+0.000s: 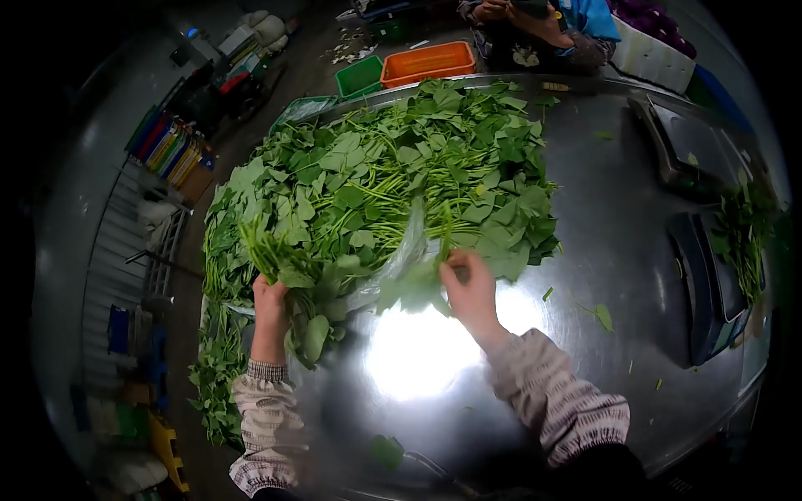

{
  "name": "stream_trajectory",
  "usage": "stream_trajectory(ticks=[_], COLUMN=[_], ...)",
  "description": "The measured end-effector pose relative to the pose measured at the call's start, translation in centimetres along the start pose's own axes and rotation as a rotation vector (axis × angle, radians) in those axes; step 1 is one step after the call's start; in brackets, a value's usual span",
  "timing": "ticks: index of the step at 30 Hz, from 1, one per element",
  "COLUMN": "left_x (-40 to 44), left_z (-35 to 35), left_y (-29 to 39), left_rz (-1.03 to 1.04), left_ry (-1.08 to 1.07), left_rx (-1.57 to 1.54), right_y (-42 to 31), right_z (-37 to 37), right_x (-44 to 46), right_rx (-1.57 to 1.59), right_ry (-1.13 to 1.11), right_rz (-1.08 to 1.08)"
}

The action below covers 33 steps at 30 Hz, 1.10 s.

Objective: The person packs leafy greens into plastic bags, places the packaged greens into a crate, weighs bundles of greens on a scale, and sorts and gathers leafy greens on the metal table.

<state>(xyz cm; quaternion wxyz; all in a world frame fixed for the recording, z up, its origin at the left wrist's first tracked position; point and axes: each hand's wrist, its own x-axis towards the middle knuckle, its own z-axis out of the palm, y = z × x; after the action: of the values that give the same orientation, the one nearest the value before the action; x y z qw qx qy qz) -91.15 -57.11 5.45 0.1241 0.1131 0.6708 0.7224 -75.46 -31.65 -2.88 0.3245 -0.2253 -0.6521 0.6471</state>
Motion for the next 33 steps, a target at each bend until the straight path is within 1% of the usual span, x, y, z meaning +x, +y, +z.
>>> stream_trajectory(ticks=[1, 3, 6, 7, 8, 10, 11, 12, 14, 15, 16, 17, 18, 19, 20, 22, 23, 24, 25, 26, 28, 29, 30, 31, 32, 33], left_x=[-0.6, -2.5, -6.4, -7.6, -9.3, -11.5, -12.9, -13.4, -14.5, -14.8, -15.2, -15.3, -15.4, -15.1, -14.8, -14.2, -14.1, -14.3, -14.9, -15.7, -17.3, -18.4, -19.8, -21.0, -22.0, -22.2], left_z=[0.1, 1.4, 2.5, 2.5, 2.0, 2.8, 2.8, 2.5, 2.0, 1.4, 0.5, -1.8, -1.4, -1.8, -2.2, -1.2, -0.5, 0.3, 0.9, 1.7, 4.7, 5.6, 6.0, 5.8, 5.4, 5.5], left_y=[0.5, 2.5, 4.3, 4.2, 3.6, 4.3, 3.8, 3.1, 4.0, 4.0, 4.0, 4.1, 6.2, 6.5, 6.8, 7.4, 7.5, 7.7, 6.5, 5.1, 2.8, 0.9, -1.3, -3.8, -6.4, -7.3], left_rz=[0.027, 0.085, 0.042, 0.047, 0.088, 0.058, -0.011, -0.072, -0.214, -0.163, -0.111, -0.065, -0.064, -0.024, 0.022, 0.068, 0.089, 0.106, 0.080, 0.046, 0.455, 0.444, 0.429, 0.390, 0.363, 0.342], left_ry=[-0.011, -0.039, -0.018, -0.042, -0.018, 0.018, 0.076, 0.168, 0.097, 0.169, 0.240, 0.207, 0.279, 0.307, 0.336, 0.300, 0.279, 0.169, 0.058, -0.051, -0.335, -0.446, -0.565, -0.580, -0.597, -0.613], left_rx=[-0.019, -0.055, -0.092, -0.116, -0.196, -0.127, -0.196, -0.044, 0.072, 0.044, 0.016, -0.020, 0.007, 0.016, 0.026, 0.170, 0.239, 0.353, 0.423, 0.490, 1.180, 1.223, 1.261, 1.270, 1.280, 1.290], right_y=[-2.2, -5.0, -6.8, -7.0, -7.1, -7.1, -7.2, -7.3, -7.5, -7.4, -6.8, -6.3, -6.7, -3.6, -1.5, 2.2, 2.4, 2.5, 2.6, 2.0, 0.0, 0.2, 1.1, 0.5, 2.1, 2.4], right_z=[0.0, 0.4, 3.3, 4.4, 5.4, 7.0, 7.5, 7.7, 7.7, 7.7, 7.9, 7.8, 7.3, 8.0, 8.0, 6.2, 5.4, 4.6, 4.0, 3.3, 2.0, 1.6, 0.6, 0.0, -0.5, -0.8], right_x=[-1.1, -2.4, -4.9, -5.9, -6.8, -8.7, -9.7, -10.5, -11.6, -10.4, -8.8, -6.9, -4.0, -2.0, 0.8, 3.0, 3.0, 2.7, 2.3, 1.7, -0.2, -1.6, -3.6, -5.5, -7.4, -8.6], right_rx=[0.040, -0.017, -0.091, -0.171, -0.250, -0.218, -0.204, -0.263, -0.382, -0.220, -0.033, 0.148, -0.084, -0.212, -0.497, -0.937, -0.991, -1.047, -1.103, -1.017, -0.811, -0.777, -0.851, -0.968, -0.874, -0.744], right_ry=[0.020, -0.152, -0.377, -0.389, -0.400, -0.446, -0.488, -0.657, -0.995, -1.174, -1.054, -0.931, -0.896, -0.591, -0.486, -0.567, -0.614, -0.665, -0.724, -0.674, -0.587, -0.594, -0.771, -0.957, -1.002, -1.041], right_rz=[-0.063, -0.176, -0.316, -0.430, -0.546, -0.669, -0.687, -0.642, -0.541, -0.393, -0.351, -0.306, 0.063, -0.295, -0.569, -0.600, -0.650, -0.702, -0.756, -0.886, -1.124, -1.117, -0.944, -0.714, -0.563, -0.498])
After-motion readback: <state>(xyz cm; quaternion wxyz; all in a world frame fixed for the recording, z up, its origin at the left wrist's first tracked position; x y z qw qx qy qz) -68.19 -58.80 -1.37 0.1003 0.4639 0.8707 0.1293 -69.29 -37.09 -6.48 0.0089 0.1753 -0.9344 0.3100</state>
